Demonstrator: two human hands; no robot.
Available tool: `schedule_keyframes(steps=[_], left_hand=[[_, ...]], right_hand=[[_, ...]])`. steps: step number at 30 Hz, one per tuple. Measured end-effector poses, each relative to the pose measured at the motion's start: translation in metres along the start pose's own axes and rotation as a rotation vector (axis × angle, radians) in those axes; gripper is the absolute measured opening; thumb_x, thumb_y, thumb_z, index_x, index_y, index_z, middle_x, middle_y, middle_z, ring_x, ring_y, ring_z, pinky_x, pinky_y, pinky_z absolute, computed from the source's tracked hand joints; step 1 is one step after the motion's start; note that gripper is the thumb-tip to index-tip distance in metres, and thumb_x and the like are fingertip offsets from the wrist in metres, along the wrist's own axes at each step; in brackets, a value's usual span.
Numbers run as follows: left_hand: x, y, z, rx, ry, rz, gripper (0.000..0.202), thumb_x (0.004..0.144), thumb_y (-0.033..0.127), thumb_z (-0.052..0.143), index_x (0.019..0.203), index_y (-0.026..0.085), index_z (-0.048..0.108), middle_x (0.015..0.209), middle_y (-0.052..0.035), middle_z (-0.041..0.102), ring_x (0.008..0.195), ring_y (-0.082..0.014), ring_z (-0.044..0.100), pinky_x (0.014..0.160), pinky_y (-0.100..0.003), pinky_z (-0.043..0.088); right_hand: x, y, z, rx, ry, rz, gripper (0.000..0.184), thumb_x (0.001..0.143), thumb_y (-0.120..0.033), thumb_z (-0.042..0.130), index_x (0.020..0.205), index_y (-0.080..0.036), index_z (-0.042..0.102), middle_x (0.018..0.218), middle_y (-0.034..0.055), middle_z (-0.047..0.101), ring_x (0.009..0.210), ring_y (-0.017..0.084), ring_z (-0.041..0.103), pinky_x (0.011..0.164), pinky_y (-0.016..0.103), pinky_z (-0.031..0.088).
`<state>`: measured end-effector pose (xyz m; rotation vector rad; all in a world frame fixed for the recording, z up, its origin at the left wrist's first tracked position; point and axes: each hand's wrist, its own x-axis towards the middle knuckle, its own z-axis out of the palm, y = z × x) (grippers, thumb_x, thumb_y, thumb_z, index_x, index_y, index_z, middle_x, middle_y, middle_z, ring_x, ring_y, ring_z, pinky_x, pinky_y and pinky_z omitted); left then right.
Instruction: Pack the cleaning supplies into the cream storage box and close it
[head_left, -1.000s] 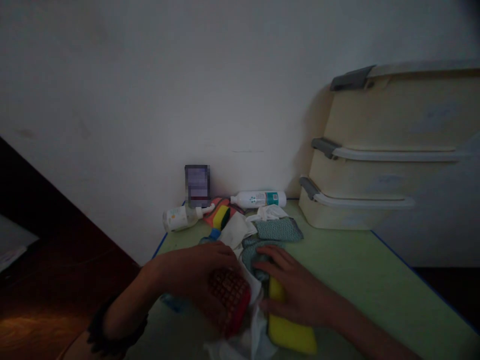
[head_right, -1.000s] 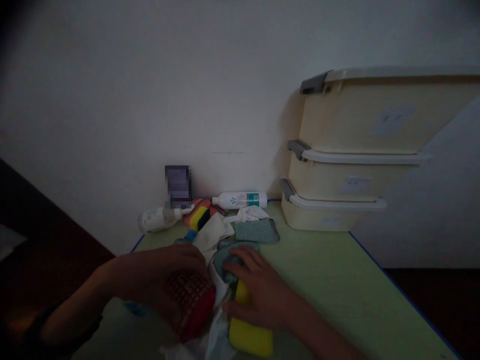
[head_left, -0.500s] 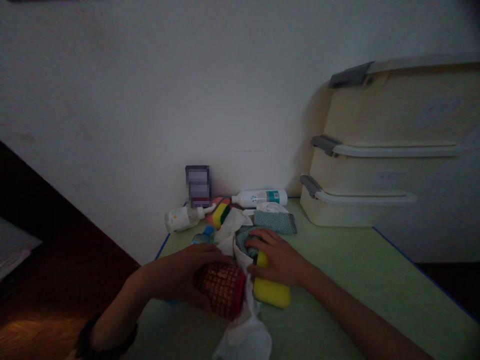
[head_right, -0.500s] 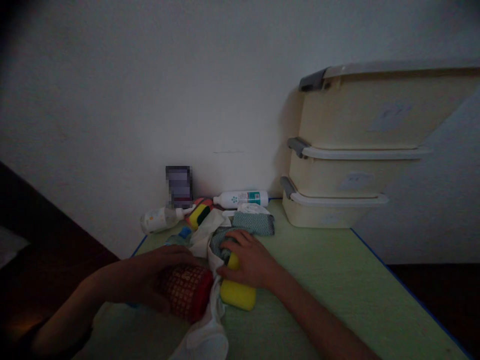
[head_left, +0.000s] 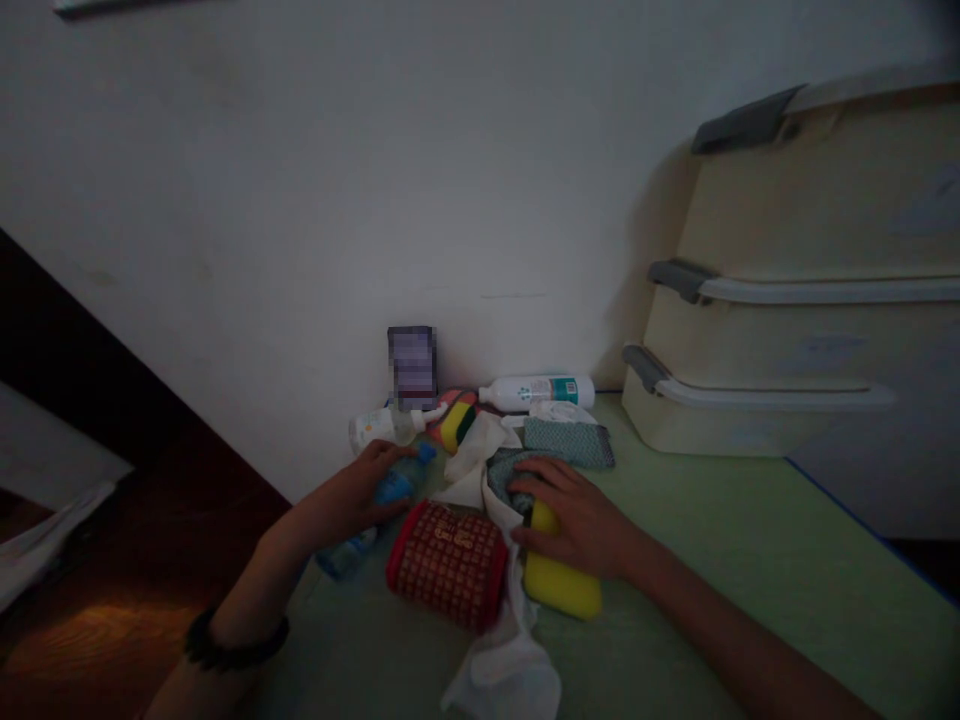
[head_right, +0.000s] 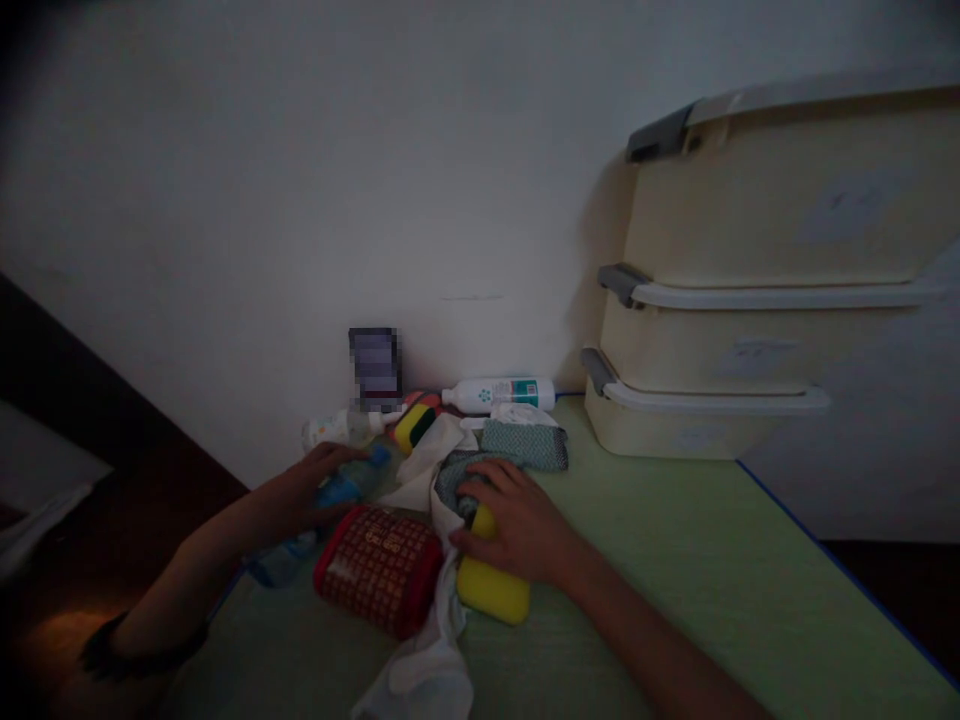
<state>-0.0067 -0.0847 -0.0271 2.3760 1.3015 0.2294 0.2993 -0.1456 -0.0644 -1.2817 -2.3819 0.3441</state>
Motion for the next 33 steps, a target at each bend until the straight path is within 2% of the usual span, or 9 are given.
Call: schedule_keyframes(steps=[5,9,14,17,19,21,24,30,33], left_hand=[[0.005,0.002,0.002,0.035,0.076,0.124,0.047,0.084,0.030,0.056,0.128,0.022,0.045,0.130,-0.0109,0.052,0.120,-0.0270,0.050,0.101,-0.044,0.039],[0.009,0.005,0.009,0.038,0.133,0.155,0.042,0.085,0.032,0.056,0.125,0.023,0.048,0.128,-0.0100,0.055,0.115,-0.0249,0.054,0.098,-0.042,0.042],[0.007,0.020,0.008,-0.006,0.182,0.223,0.036,0.090,0.036,0.049,0.122,0.020,0.053,0.134,-0.0107,0.052,0.123,-0.0235,0.047,0.104,-0.043,0.037],[0.000,0.034,0.002,-0.114,0.102,0.392,0.035,0.089,0.039,0.052,0.118,0.021,0.058,0.131,-0.0101,0.055,0.126,-0.0238,0.045,0.108,-0.044,0.032],[-0.006,0.045,0.000,-0.154,-0.002,0.489,0.044,0.081,0.046,0.062,0.119,0.022,0.058,0.124,-0.0088,0.060,0.124,-0.0255,0.047,0.110,-0.045,0.028],[-0.011,0.056,0.000,-0.136,-0.118,0.496,0.061,0.070,0.050,0.072,0.123,0.025,0.056,0.124,-0.0078,0.060,0.120,-0.0272,0.049,0.107,-0.044,0.032],[-0.015,0.068,0.003,-0.078,-0.178,0.439,0.071,0.065,0.049,0.076,0.128,0.025,0.052,0.128,-0.0088,0.056,0.117,-0.0286,0.051,0.101,-0.042,0.039],[-0.017,0.067,0.005,-0.032,-0.150,0.404,0.069,0.064,0.036,0.076,0.127,0.027,0.050,0.124,-0.0066,0.057,0.114,-0.0276,0.051,0.099,-0.041,0.039],[-0.017,0.063,0.003,0.002,-0.111,0.382,0.068,0.064,0.036,0.075,0.127,0.027,0.050,0.123,-0.0070,0.057,0.112,-0.0280,0.052,0.098,-0.042,0.040]], right_hand=[[0.000,-0.001,-0.001,-0.011,0.004,-0.010,0.045,0.082,-0.045,0.057,0.116,-0.017,0.060,0.129,0.0129,0.053,0.120,0.026,0.045,0.101,0.045,0.037],[0.000,-0.002,-0.002,-0.004,0.007,-0.018,0.042,0.082,-0.044,0.058,0.116,-0.019,0.059,0.128,0.0118,0.054,0.119,0.026,0.045,0.101,0.045,0.037],[0.000,-0.001,-0.001,-0.019,0.000,-0.009,0.044,0.082,-0.045,0.057,0.116,-0.017,0.059,0.129,0.0133,0.052,0.121,0.027,0.044,0.101,0.046,0.037],[-0.001,-0.001,-0.001,-0.010,0.011,-0.020,0.043,0.082,-0.045,0.058,0.116,-0.017,0.059,0.129,0.0127,0.053,0.120,0.026,0.044,0.101,0.044,0.037],[-0.001,-0.001,-0.001,-0.004,0.010,-0.027,0.043,0.083,-0.044,0.058,0.116,-0.017,0.059,0.128,0.0122,0.053,0.120,0.026,0.044,0.101,0.043,0.037],[-0.001,-0.001,-0.001,-0.006,0.011,-0.029,0.042,0.083,-0.044,0.057,0.116,-0.017,0.059,0.129,0.0125,0.052,0.120,0.025,0.044,0.102,0.043,0.037],[-0.001,-0.002,-0.002,-0.008,0.012,-0.021,0.043,0.083,-0.044,0.057,0.116,-0.017,0.059,0.129,0.0130,0.052,0.120,0.026,0.044,0.102,0.044,0.037],[-0.001,-0.003,0.001,-0.009,0.059,0.020,0.036,0.082,-0.040,0.058,0.110,-0.018,0.061,0.125,0.0117,0.055,0.117,0.026,0.047,0.101,0.044,0.038],[-0.001,-0.003,0.003,-0.010,0.104,0.062,0.032,0.081,-0.037,0.058,0.107,-0.018,0.062,0.122,0.0115,0.057,0.115,0.026,0.048,0.099,0.044,0.040]])
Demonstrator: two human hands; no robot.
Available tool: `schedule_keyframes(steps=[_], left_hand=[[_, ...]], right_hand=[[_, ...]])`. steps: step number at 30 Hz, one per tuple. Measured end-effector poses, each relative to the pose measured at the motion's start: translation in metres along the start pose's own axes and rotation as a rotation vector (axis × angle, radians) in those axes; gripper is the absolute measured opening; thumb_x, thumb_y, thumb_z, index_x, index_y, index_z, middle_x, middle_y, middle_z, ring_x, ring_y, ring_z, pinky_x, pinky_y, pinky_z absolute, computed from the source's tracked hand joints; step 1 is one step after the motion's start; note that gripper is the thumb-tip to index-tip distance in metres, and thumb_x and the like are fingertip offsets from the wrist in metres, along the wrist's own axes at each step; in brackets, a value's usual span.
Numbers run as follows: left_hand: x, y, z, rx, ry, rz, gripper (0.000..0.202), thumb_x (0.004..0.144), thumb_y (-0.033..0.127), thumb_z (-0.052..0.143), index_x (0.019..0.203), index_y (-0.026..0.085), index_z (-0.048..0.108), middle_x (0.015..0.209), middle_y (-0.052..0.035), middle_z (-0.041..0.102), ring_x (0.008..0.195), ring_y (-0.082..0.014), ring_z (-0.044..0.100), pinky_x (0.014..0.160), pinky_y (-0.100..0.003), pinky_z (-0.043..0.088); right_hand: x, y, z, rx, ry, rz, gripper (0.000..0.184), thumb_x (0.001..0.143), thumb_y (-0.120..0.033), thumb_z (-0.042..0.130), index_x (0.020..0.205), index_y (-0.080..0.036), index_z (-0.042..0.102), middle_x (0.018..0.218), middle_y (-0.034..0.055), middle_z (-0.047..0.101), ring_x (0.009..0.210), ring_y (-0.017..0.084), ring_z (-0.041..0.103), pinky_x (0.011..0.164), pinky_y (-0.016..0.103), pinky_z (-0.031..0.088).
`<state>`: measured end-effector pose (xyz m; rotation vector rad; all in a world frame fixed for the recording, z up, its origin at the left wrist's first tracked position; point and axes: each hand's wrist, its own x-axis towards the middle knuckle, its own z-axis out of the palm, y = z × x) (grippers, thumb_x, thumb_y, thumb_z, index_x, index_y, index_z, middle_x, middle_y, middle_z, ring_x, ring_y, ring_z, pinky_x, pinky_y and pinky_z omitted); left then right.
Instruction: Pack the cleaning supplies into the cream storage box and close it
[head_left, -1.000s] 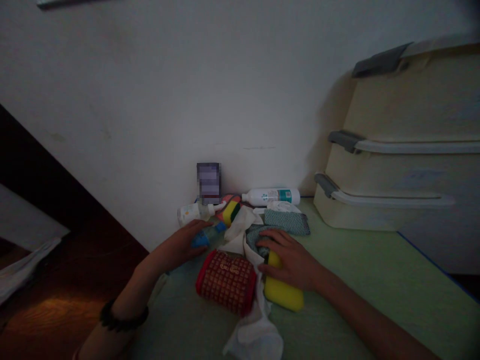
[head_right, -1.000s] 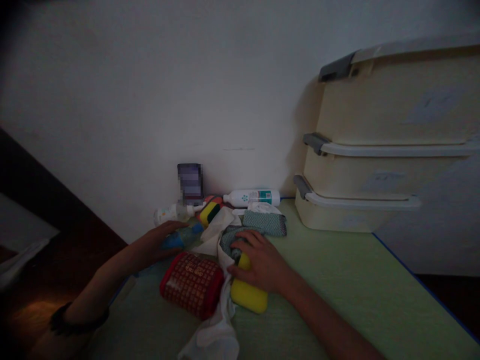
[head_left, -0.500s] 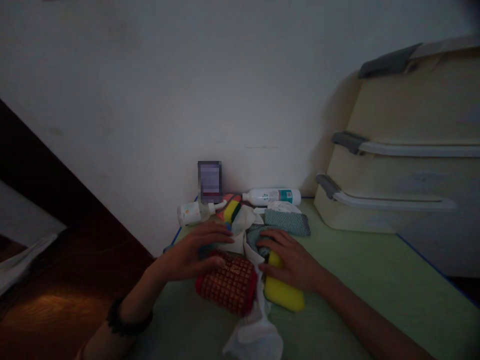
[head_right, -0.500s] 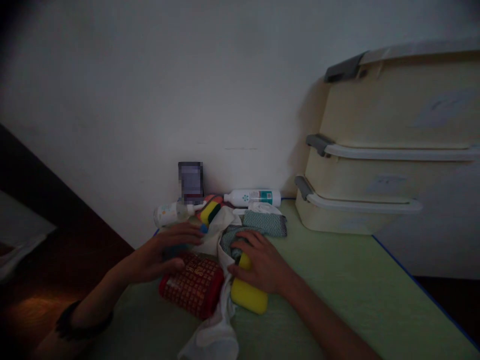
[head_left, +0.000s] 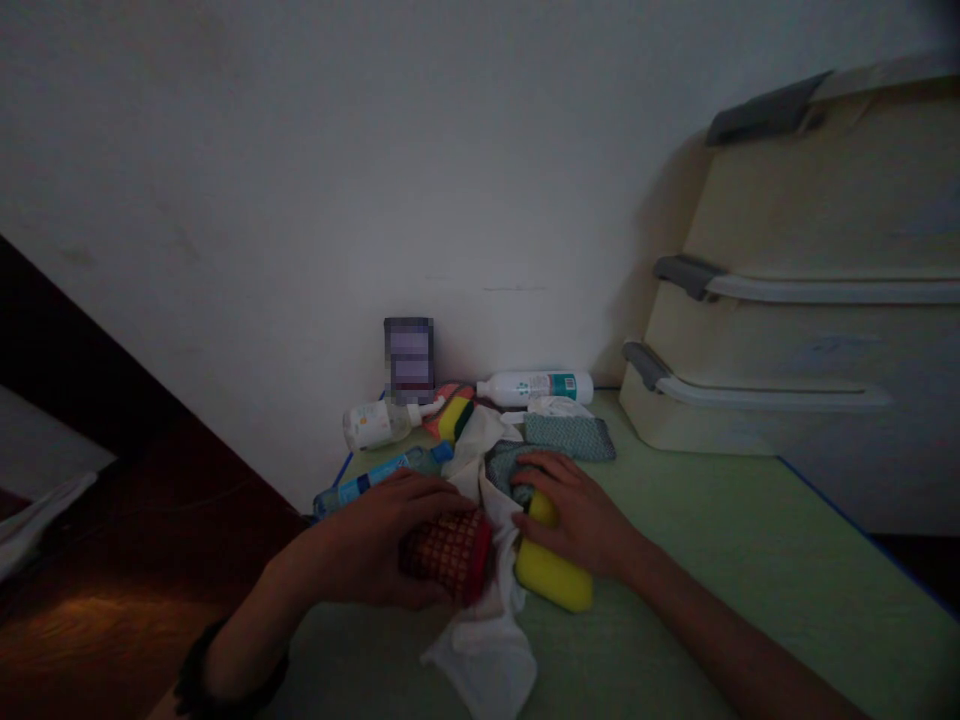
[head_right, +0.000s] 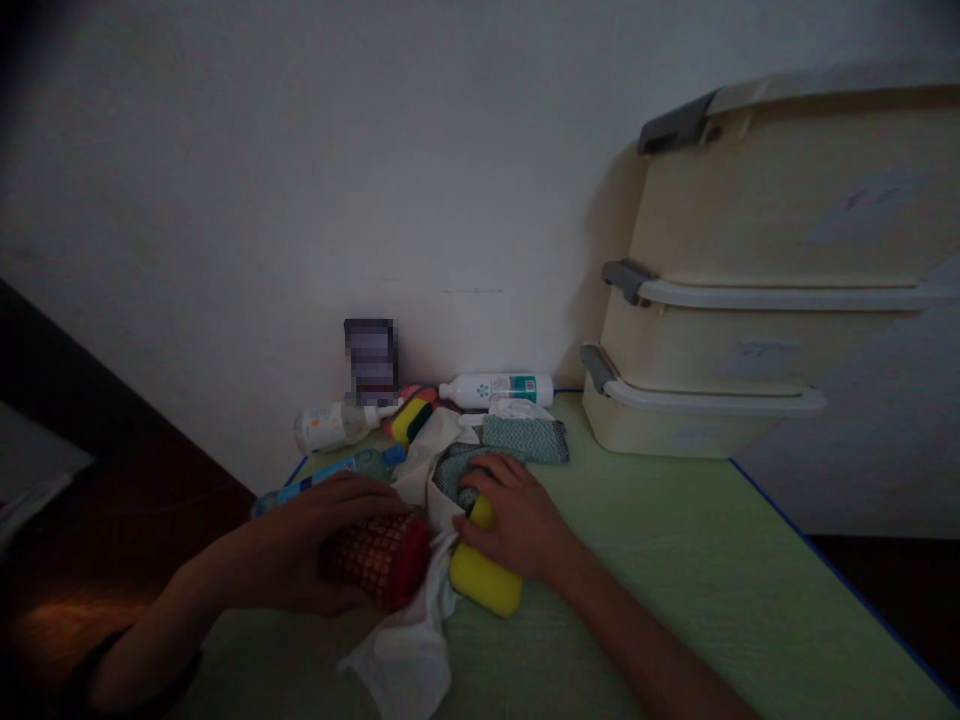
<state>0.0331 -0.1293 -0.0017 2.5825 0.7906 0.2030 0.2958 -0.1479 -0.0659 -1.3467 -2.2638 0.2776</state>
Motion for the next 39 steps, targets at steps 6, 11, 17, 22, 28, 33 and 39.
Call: schedule_keyframes(steps=[6,11,17,22,28,33,39], left_hand=[[0.000,-0.002,-0.001,0.034,0.031,-0.007,0.066,0.066,0.036,0.073,0.127,0.025,0.049,0.125,-0.0082,0.056,0.114,-0.0276,0.051,0.098,-0.042,0.040],[0.000,-0.002,-0.001,0.017,0.040,0.002,0.062,0.069,0.041,0.072,0.124,0.024,0.049,0.124,-0.0092,0.056,0.114,-0.0271,0.051,0.097,-0.041,0.040],[0.002,-0.004,0.001,-0.008,0.029,0.005,0.069,0.064,0.055,0.074,0.121,0.024,0.051,0.120,-0.0088,0.058,0.111,-0.0280,0.053,0.096,-0.042,0.040],[0.003,0.006,-0.001,0.071,0.059,0.052,0.061,0.072,0.050,0.069,0.124,0.025,0.049,0.127,-0.0092,0.052,0.116,-0.0282,0.048,0.098,-0.041,0.038],[0.008,0.037,0.005,0.164,-0.064,0.206,0.043,0.073,0.057,0.065,0.104,0.027,0.063,0.119,-0.0065,0.058,0.112,-0.0304,0.048,0.096,-0.044,0.035],[0.013,0.049,0.027,0.272,-0.085,0.261,0.009,0.085,0.032,0.061,0.083,0.024,0.064,0.106,-0.0001,0.065,0.113,-0.0256,0.048,0.105,-0.045,0.026],[0.013,0.050,0.022,0.087,-0.071,0.272,0.016,0.088,0.013,0.050,0.093,0.021,0.063,0.100,-0.0030,0.068,0.108,-0.0207,0.055,0.111,-0.041,0.024]], right_hand=[[0.000,0.004,0.002,0.020,0.058,0.048,0.032,0.081,-0.035,0.059,0.107,-0.018,0.062,0.121,0.0127,0.057,0.114,0.027,0.049,0.099,0.046,0.040],[-0.001,0.011,0.005,0.088,0.055,0.025,0.034,0.081,-0.036,0.059,0.111,-0.019,0.060,0.125,0.0123,0.056,0.119,0.026,0.048,0.101,0.047,0.038],[-0.004,0.018,0.010,0.158,0.030,-0.031,0.045,0.081,-0.036,0.059,0.124,-0.022,0.051,0.136,0.0119,0.050,0.127,0.025,0.043,0.104,0.047,0.035],[-0.005,0.022,0.009,0.214,0.144,-0.033,0.044,0.084,-0.032,0.055,0.126,-0.021,0.048,0.137,0.0124,0.048,0.125,0.024,0.045,0.103,0.044,0.037],[-0.002,0.042,0.001,0.157,0.279,0.090,0.025,0.084,-0.031,0.053,0.107,-0.020,0.058,0.126,0.0135,0.052,0.118,0.027,0.049,0.101,0.049,0.036],[-0.002,0.050,0.005,0.135,0.263,0.129,0.024,0.085,-0.033,0.054,0.104,-0.020,0.060,0.119,0.0118,0.056,0.114,0.025,0.051,0.100,0.046,0.038],[-0.002,0.050,0.008,0.131,0.251,0.125,0.026,0.085,-0.033,0.053,0.105,-0.018,0.060,0.117,0.0121,0.059,0.112,0.024,0.052,0.099,0.045,0.039]])
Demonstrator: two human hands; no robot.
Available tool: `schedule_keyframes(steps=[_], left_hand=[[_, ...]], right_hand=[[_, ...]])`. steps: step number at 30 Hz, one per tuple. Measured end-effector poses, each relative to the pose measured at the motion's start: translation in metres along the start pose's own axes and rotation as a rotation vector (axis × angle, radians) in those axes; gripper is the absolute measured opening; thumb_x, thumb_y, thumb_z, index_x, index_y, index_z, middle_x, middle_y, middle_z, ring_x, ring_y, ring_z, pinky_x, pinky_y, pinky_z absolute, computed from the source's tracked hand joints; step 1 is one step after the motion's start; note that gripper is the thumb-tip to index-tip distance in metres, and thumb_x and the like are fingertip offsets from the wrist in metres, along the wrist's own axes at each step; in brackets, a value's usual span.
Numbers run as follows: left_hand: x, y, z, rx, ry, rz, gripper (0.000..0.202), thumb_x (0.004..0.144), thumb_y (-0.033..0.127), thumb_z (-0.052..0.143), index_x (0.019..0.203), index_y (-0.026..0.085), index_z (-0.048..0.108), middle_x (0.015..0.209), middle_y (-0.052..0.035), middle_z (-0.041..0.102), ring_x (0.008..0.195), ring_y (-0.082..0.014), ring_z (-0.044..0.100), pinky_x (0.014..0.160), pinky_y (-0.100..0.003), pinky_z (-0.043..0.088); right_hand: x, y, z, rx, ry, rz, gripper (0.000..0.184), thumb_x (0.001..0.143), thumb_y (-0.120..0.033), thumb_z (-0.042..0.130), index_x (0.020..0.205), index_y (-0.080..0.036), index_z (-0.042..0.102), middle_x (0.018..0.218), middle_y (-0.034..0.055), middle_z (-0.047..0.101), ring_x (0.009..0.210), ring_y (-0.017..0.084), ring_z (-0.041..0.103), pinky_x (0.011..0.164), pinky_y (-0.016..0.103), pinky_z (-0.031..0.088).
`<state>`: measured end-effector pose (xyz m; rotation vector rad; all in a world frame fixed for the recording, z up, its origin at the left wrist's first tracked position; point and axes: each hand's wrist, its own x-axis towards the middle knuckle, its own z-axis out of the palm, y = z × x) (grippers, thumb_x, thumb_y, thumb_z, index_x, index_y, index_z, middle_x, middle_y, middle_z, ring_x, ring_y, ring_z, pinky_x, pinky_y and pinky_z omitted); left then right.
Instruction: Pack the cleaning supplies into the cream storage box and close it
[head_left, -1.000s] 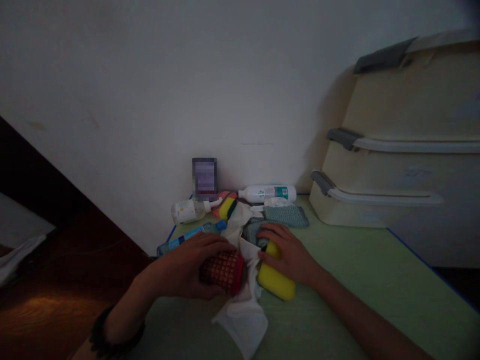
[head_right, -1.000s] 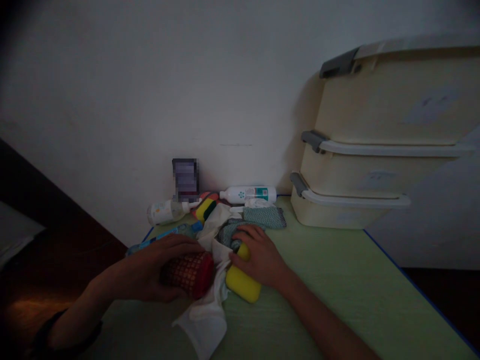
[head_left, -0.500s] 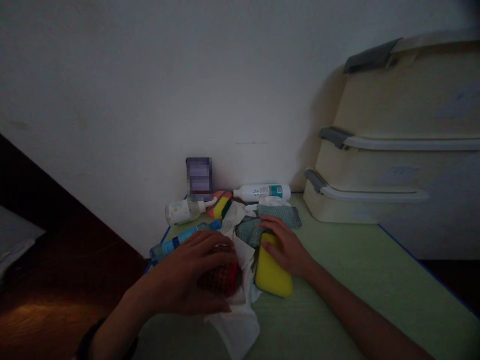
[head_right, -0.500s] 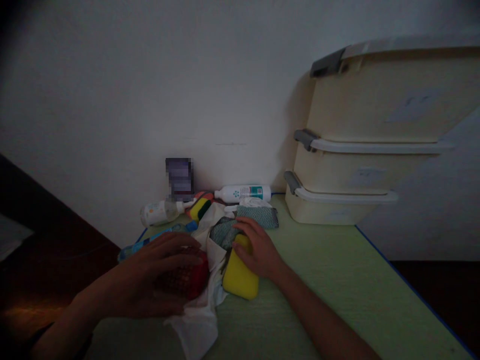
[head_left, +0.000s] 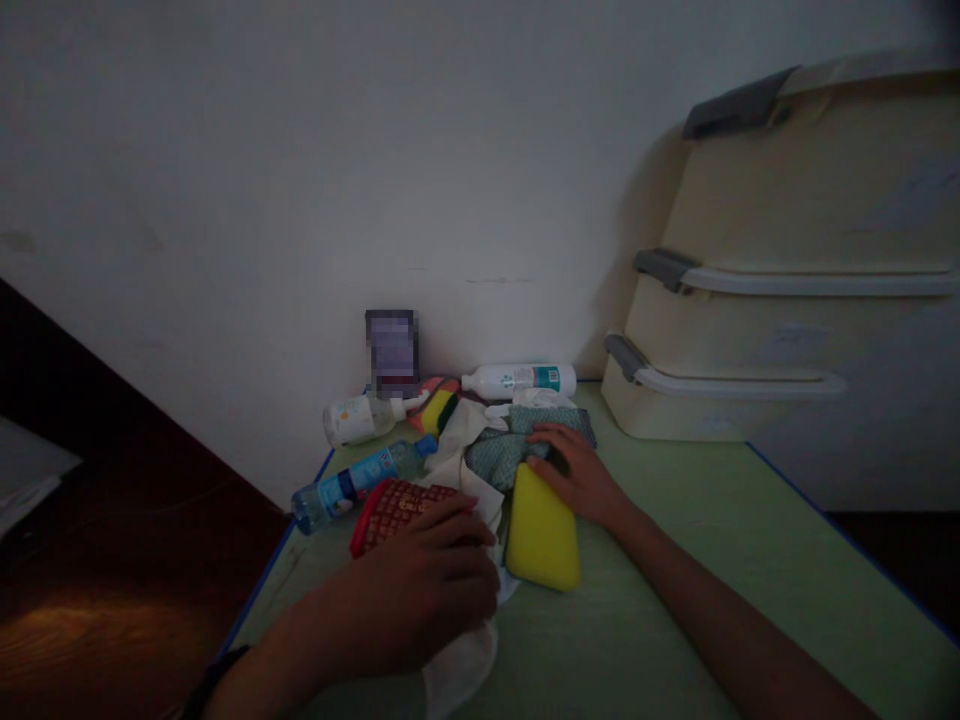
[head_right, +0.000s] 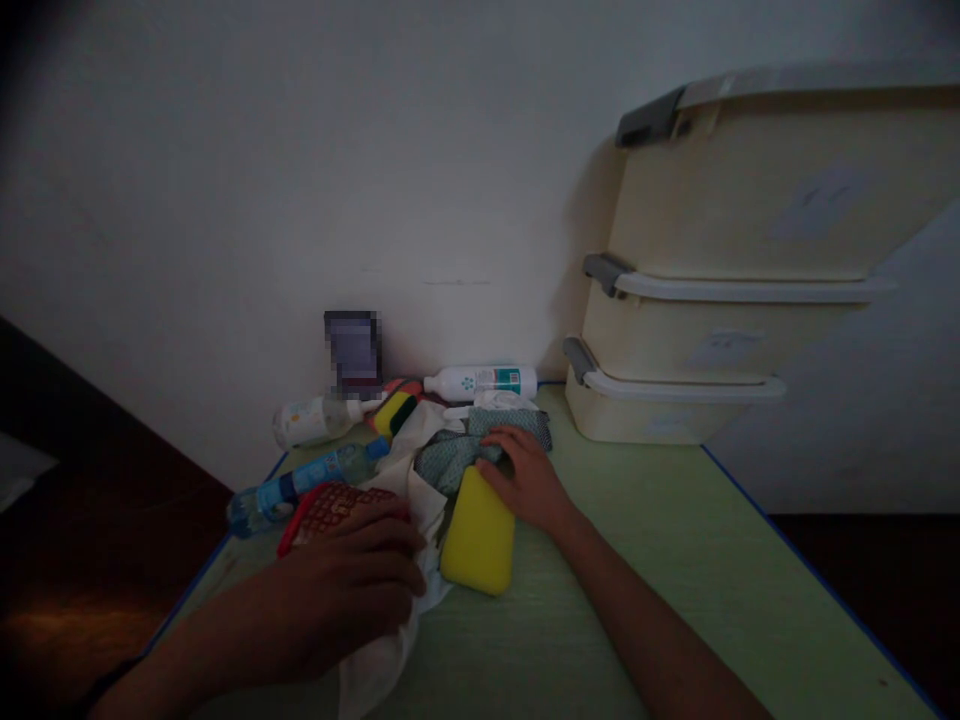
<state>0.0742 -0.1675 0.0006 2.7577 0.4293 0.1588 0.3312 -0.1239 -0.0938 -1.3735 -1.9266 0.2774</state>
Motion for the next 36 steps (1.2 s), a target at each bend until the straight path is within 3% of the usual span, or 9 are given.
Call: schedule_keyframes(steps=[3,5,8,12,16,22,29,32,36], left_hand=[[-0.004,-0.010,-0.010,-0.214,0.146,-0.105,0.022,0.089,0.013,0.044,0.104,0.021,0.058,0.104,-0.0056,0.067,0.105,-0.0200,0.058,0.097,-0.036,0.042],[-0.002,-0.022,-0.016,-0.366,0.299,-0.192,0.019,0.093,0.018,0.038,0.101,0.021,0.055,0.098,-0.0064,0.067,0.091,-0.0177,0.063,0.080,-0.031,0.050],[0.012,-0.046,-0.024,-0.577,0.558,-0.278,0.009,0.092,0.027,0.042,0.093,0.020,0.048,0.083,-0.0043,0.065,0.075,-0.0162,0.063,0.066,-0.027,0.050],[0.037,-0.075,-0.043,-0.725,0.658,-0.278,0.020,0.077,0.028,0.058,0.091,0.022,0.045,0.080,0.0005,0.062,0.069,-0.0148,0.061,0.058,-0.023,0.049],[0.050,-0.087,-0.058,-0.614,0.569,-0.320,0.022,0.072,0.026,0.062,0.088,0.020,0.050,0.083,-0.0017,0.065,0.074,-0.0166,0.064,0.062,-0.025,0.050],[0.056,-0.084,-0.053,-0.209,0.428,-0.463,0.018,0.086,0.029,0.048,0.095,0.017,0.057,0.092,-0.0077,0.068,0.083,-0.0206,0.064,0.077,-0.035,0.050],[0.043,-0.070,-0.051,-0.013,0.158,-0.385,0.043,0.085,0.009,0.034,0.118,0.021,0.058,0.125,-0.0066,0.061,0.114,-0.0210,0.056,0.099,-0.037,0.040],[0.038,-0.058,-0.056,-0.079,0.130,-0.355,0.040,0.091,0.018,0.031,0.121,0.022,0.056,0.127,-0.0052,0.060,0.113,-0.0211,0.056,0.097,-0.034,0.041],[0.039,-0.047,-0.057,-0.192,0.038,-0.396,0.043,0.095,0.042,0.030,0.121,0.022,0.057,0.114,-0.0066,0.066,0.092,-0.0200,0.064,0.080,-0.030,0.048]], right_hand=[[0.001,0.002,0.001,0.006,0.005,-0.006,0.025,0.085,-0.033,0.053,0.104,-0.019,0.061,0.115,0.0121,0.060,0.111,0.024,0.053,0.098,0.045,0.040],[0.001,0.004,0.001,0.011,0.001,-0.019,0.024,0.085,-0.033,0.053,0.103,-0.019,0.061,0.115,0.0118,0.061,0.111,0.025,0.053,0.098,0.045,0.040],[0.001,0.005,0.001,0.019,-0.014,-0.043,0.022,0.084,-0.031,0.054,0.102,-0.020,0.061,0.115,0.0117,0.061,0.111,0.025,0.054,0.097,0.046,0.040],[0.001,0.005,0.001,0.022,-0.036,-0.065,0.023,0.082,-0.030,0.056,0.103,-0.020,0.060,0.116,0.0127,0.060,0.110,0.026,0.054,0.095,0.047,0.041],[0.000,0.003,-0.003,0.024,-0.079,-0.095,0.028,0.081,-0.034,0.060,0.106,-0.020,0.060,0.118,0.0132,0.059,0.112,0.026,0.053,0.095,0.048,0.041],[-0.002,-0.003,-0.009,0.044,-0.144,-0.155,0.035,0.080,-0.040,0.063,0.108,-0.021,0.059,0.113,0.0092,0.062,0.107,0.022,0.056,0.092,0.039,0.045],[0.001,-0.003,-0.001,-0.053,0.032,-0.046,0.023,0.089,-0.033,0.049,0.099,-0.017,0.062,0.097,0.0100,0.065,0.095,0.022,0.058,0.086,0.039,0.046],[0.001,-0.001,0.002,-0.139,0.099,0.019,0.027,0.087,-0.031,0.051,0.105,-0.014,0.063,0.107,0.0155,0.062,0.102,0.029,0.054,0.090,0.048,0.042],[0.000,-0.001,0.004,-0.206,0.107,0.059,0.033,0.083,-0.031,0.056,0.109,-0.014,0.065,0.108,0.0169,0.062,0.102,0.033,0.053,0.088,0.053,0.041]])
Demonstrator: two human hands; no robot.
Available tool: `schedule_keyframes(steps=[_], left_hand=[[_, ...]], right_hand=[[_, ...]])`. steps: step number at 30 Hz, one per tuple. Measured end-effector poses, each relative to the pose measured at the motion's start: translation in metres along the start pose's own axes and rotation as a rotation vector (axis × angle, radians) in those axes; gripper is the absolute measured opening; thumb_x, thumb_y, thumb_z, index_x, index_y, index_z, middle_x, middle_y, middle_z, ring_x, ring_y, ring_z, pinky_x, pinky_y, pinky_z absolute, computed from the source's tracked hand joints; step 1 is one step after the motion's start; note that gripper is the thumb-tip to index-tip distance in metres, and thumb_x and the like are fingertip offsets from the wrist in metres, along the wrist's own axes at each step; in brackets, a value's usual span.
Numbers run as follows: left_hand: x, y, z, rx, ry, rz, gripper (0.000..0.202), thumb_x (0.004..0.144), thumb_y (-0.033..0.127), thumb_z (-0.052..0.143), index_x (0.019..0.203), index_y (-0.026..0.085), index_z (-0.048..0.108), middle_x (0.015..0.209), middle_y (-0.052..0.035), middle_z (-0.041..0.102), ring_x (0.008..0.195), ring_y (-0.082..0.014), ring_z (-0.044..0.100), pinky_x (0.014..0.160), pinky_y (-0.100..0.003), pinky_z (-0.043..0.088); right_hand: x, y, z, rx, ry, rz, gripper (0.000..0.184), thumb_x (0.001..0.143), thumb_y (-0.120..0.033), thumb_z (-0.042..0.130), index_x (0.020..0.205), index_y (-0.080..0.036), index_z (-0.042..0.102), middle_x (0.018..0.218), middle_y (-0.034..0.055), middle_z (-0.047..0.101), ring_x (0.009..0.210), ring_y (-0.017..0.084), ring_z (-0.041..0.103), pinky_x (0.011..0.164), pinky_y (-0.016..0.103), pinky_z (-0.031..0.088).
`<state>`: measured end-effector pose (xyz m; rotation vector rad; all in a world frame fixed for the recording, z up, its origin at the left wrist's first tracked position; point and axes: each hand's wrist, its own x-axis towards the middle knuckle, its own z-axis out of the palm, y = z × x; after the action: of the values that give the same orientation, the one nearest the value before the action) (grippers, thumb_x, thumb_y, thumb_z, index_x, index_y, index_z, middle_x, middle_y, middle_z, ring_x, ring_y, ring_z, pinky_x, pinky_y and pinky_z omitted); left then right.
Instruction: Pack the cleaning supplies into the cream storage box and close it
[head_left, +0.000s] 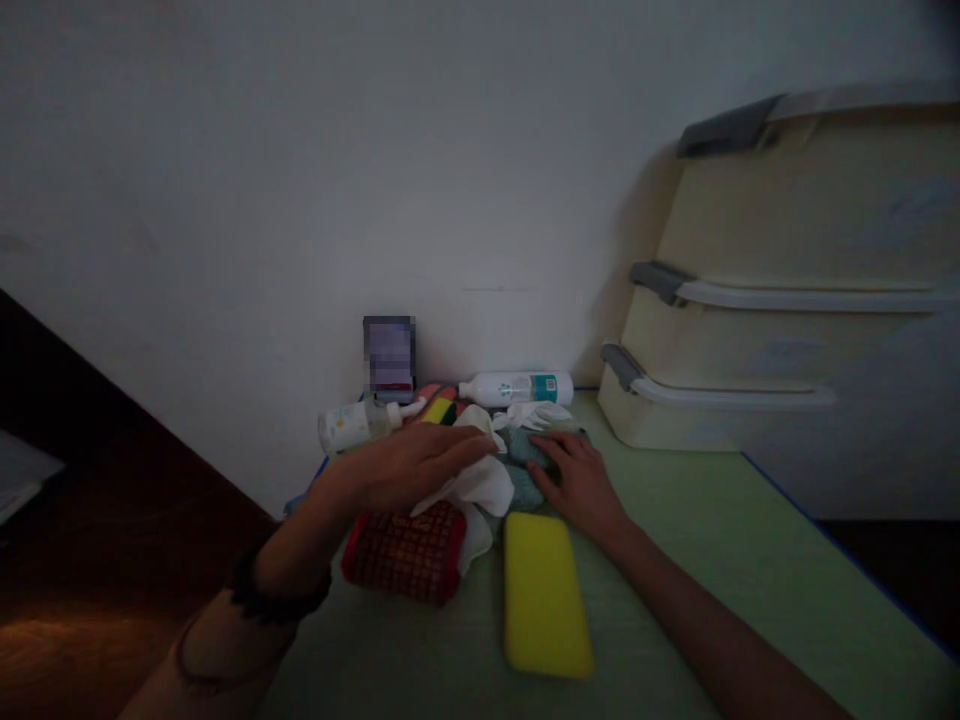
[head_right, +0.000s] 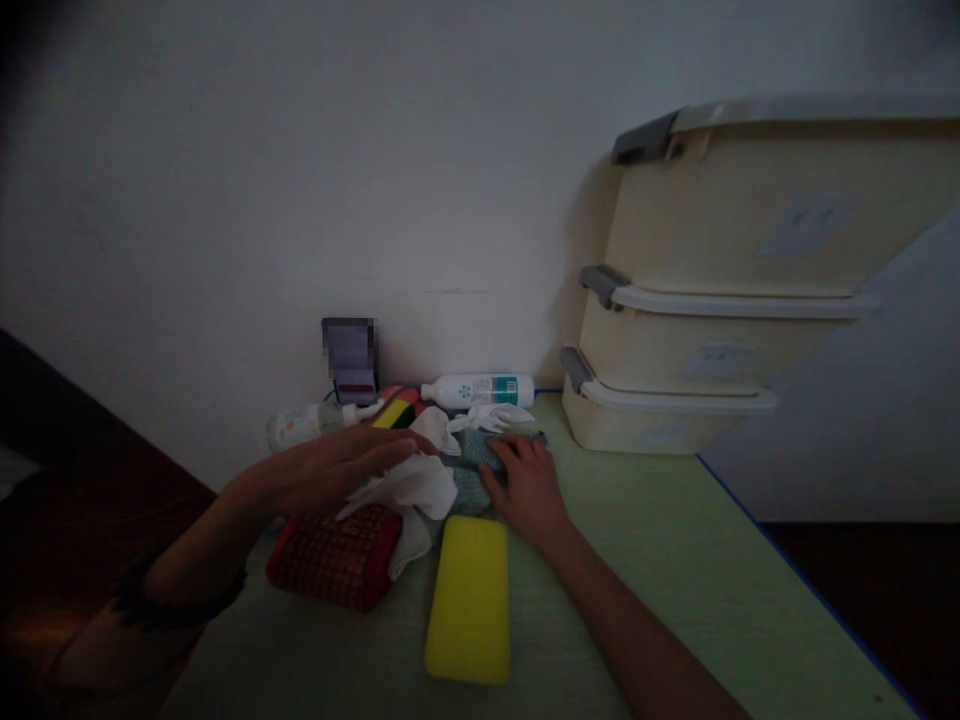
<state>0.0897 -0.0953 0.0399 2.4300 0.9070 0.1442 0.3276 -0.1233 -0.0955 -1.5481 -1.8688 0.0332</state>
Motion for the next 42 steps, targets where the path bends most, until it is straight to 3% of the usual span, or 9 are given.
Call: schedule_keyframes(steps=[4,8,11,13,18,20,28,34,42], left_hand=[[0.008,-0.005,0.008,0.124,-0.036,-0.015,0.042,0.084,0.039,0.054,0.121,0.019,0.056,0.097,-0.0081,0.069,0.081,-0.0217,0.064,0.071,-0.031,0.048],[0.017,-0.015,0.008,0.014,0.321,0.018,0.024,0.084,0.031,0.052,0.104,0.019,0.060,0.096,-0.0056,0.068,0.084,-0.0197,0.063,0.073,-0.030,0.048],[0.020,-0.019,0.007,-0.116,0.537,0.007,0.021,0.084,0.032,0.054,0.099,0.019,0.057,0.099,-0.0052,0.067,0.088,-0.0193,0.062,0.077,-0.030,0.048],[0.020,-0.020,0.007,-0.096,0.462,0.054,0.017,0.082,0.025,0.055,0.098,0.018,0.057,0.103,-0.0059,0.066,0.096,-0.0198,0.061,0.084,-0.031,0.046],[0.013,-0.017,0.012,0.069,-0.113,0.096,0.027,0.079,0.013,0.053,0.103,0.020,0.060,0.116,-0.0063,0.062,0.105,-0.0204,0.058,0.092,-0.033,0.042],[0.011,-0.014,0.012,0.082,-0.206,0.053,0.029,0.078,0.018,0.058,0.107,0.021,0.060,0.118,-0.0061,0.061,0.105,-0.0214,0.058,0.092,-0.033,0.042],[0.008,-0.013,0.012,0.106,-0.228,-0.007,0.038,0.083,0.037,0.057,0.118,0.022,0.056,0.123,-0.0074,0.059,0.106,-0.0239,0.058,0.091,-0.034,0.043],[-0.005,-0.010,0.008,0.143,-0.153,-0.023,0.066,0.070,0.048,0.070,0.126,0.023,0.047,0.131,-0.0093,0.049,0.114,-0.0265,0.051,0.094,-0.036,0.040],[-0.012,0.009,0.002,0.198,-0.351,-0.167,0.060,0.057,0.037,0.080,0.112,0.025,0.062,0.113,-0.0057,0.065,0.097,-0.0272,0.062,0.074,-0.031,0.047]], right_hand=[[0.000,-0.003,-0.002,0.013,0.011,0.020,0.025,0.084,-0.030,0.053,0.096,-0.015,0.069,0.090,0.0124,0.065,0.086,0.028,0.059,0.080,0.046,0.046],[0.006,0.000,-0.007,0.085,0.102,0.081,0.023,0.087,-0.034,0.051,0.088,-0.017,0.066,0.079,0.0072,0.064,0.070,0.021,0.060,0.067,0.035,0.049],[0.010,0.005,-0.009,0.157,0.193,0.130,0.029,0.092,-0.037,0.042,0.099,-0.016,0.062,0.083,0.0074,0.066,0.070,0.019,0.061,0.063,0.032,0.051],[0.010,0.005,-0.007,0.204,0.194,0.109,0.030,0.092,-0.036,0.040,0.106,-0.017,0.059,0.092,0.0091,0.067,0.078,0.020,0.064,0.069,0.034,0.052],[0.002,0.000,0.003,0.266,0.058,-0.031,0.029,0.086,-0.024,0.049,0.111,-0.020,0.061,0.112,0.0104,0.065,0.107,0.024,0.059,0.093,0.042,0.046],[0.000,-0.001,0.005,0.270,0.036,-0.039,0.034,0.086,-0.023,0.048,0.118,-0.020,0.057,0.117,0.0118,0.063,0.110,0.025,0.057,0.094,0.046,0.045],[-0.001,-0.004,-0.004,0.321,0.025,-0.098,0.038,0.095,-0.025,0.034,0.129,-0.020,0.049,0.128,0.0125,0.057,0.120,0.022,0.050,0.099,0.046,0.039],[-0.001,-0.014,-0.008,0.343,-0.070,-0.248,0.019,0.086,-0.026,0.055,0.100,-0.024,0.068,0.105,0.0069,0.069,0.101,0.021,0.059,0.091,0.041,0.044],[-0.001,-0.014,-0.007,0.337,-0.031,-0.172,0.015,0.090,-0.028,0.050,0.085,-0.021,0.062,0.082,0.0059,0.066,0.080,0.019,0.060,0.075,0.035,0.048]])
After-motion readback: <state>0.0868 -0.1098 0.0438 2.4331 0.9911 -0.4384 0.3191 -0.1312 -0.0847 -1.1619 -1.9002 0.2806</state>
